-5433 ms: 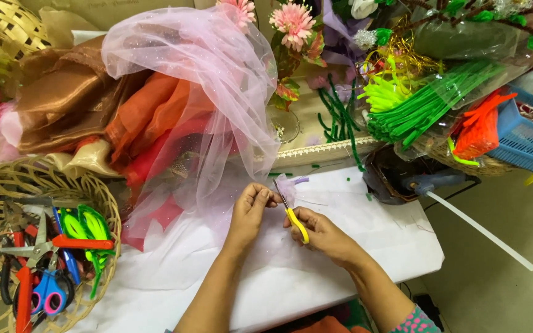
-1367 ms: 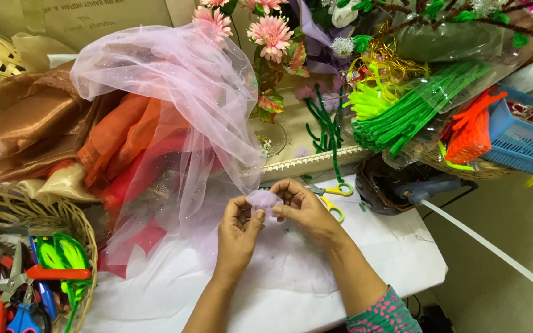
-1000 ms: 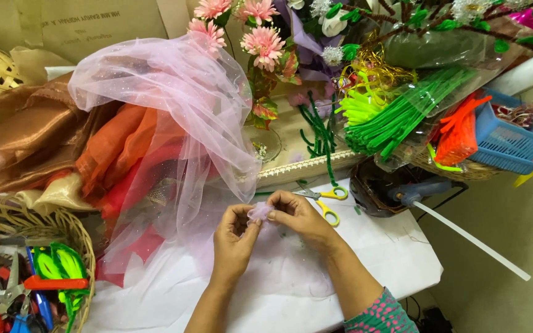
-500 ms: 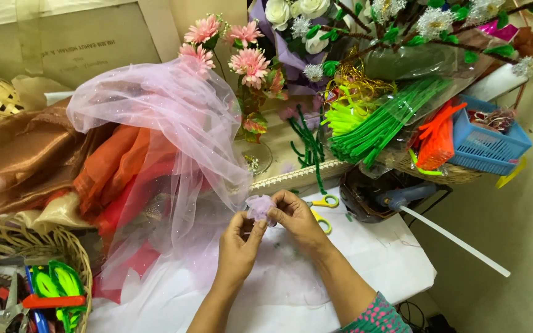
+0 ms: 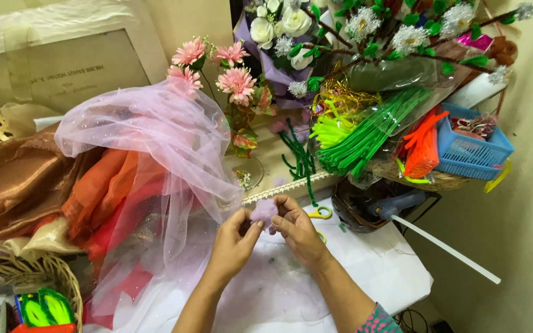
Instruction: The person folds a small piece of light pink tulle fabric into a flower shape, secures it with a thin wire, and trims the wire with scissors. The person then adjusts the petals to refine the shape.
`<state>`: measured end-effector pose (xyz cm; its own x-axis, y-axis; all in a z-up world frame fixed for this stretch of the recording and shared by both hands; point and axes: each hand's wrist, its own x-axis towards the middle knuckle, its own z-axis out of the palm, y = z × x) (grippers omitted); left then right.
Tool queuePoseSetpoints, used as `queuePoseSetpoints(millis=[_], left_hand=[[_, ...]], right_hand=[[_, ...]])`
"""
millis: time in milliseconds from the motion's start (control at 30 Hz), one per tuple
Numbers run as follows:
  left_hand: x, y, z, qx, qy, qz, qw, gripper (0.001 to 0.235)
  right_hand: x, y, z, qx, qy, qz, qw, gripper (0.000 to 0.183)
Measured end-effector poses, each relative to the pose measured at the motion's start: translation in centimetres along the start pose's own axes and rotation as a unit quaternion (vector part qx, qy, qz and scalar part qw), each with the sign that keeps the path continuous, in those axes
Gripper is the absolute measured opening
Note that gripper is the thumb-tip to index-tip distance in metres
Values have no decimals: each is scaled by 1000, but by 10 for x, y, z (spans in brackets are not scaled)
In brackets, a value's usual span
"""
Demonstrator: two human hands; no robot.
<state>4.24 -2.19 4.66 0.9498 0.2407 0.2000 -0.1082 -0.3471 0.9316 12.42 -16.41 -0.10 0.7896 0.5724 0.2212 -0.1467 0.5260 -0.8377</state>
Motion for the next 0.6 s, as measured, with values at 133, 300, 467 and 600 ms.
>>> queuePoseSetpoints(millis=[133,300,467,600], left_hand=[[19,-4,2,9,20,-15,1000,10],[17,-8,1,-54,36,-26,998,10],[3,-23,6,-127,33,-49,990,13],[-8,-16,8,-172,59,-44,982,21]], right_hand=[[1,-10,8,-4,11,-32,999,48],[4,-8,1,10,7,-29,1000,41],[5,7,-9,-71,21,-29,997,24],[4,9,-8,-80,38,-30,996,10]])
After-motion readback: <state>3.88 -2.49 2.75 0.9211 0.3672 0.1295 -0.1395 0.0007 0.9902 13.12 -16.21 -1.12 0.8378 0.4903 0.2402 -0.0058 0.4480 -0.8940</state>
